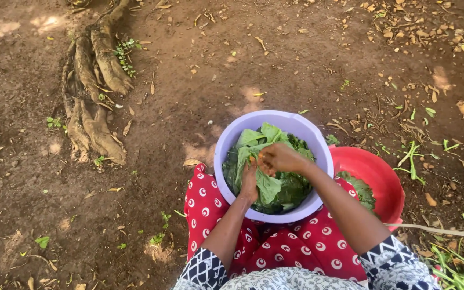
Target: Washing green leafy vegetables in a basin of water and transferring them to another basin
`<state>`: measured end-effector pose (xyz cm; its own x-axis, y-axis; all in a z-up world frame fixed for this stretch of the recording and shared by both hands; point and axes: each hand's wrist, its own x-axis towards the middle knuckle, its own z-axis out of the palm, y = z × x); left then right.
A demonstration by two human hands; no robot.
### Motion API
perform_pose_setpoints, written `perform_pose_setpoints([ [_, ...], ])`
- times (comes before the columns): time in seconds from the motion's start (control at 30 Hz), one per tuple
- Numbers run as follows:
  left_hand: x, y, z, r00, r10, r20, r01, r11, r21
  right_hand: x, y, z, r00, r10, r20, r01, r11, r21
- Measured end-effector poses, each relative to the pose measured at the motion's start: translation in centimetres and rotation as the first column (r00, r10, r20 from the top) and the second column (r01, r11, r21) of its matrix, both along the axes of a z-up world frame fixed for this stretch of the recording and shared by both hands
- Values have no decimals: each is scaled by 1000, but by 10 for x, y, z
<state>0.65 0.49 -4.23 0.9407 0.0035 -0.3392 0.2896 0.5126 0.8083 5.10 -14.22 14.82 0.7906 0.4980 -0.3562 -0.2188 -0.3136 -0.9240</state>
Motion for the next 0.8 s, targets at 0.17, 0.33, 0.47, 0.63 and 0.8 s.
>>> perform_pose_setpoints([
  [0.17, 4, 2, 15, 999, -27, 17, 31, 963, -266, 6, 10, -37, 815, 258, 519, -86, 939, -333],
  [0.33, 9, -10, 4, 991, -85, 99, 95, 990, -102, 14, -6, -68, 758, 226, 612, 105, 884, -456],
  [0.47, 2, -17, 23, 961, -145, 237, 61, 942, 329, -15, -6, -42, 746, 296, 596, 23, 883, -468],
  [0.63, 16, -4, -25, 879, -338, 336, 77, 796, 601, -17, -8, -64, 798, 231, 557, -14, 930, -366],
  [0.8, -15, -15, 34, 781, -447, 436, 79, 763, 641, -24, -17, -54, 808, 182, 561, 39, 933, -358],
])
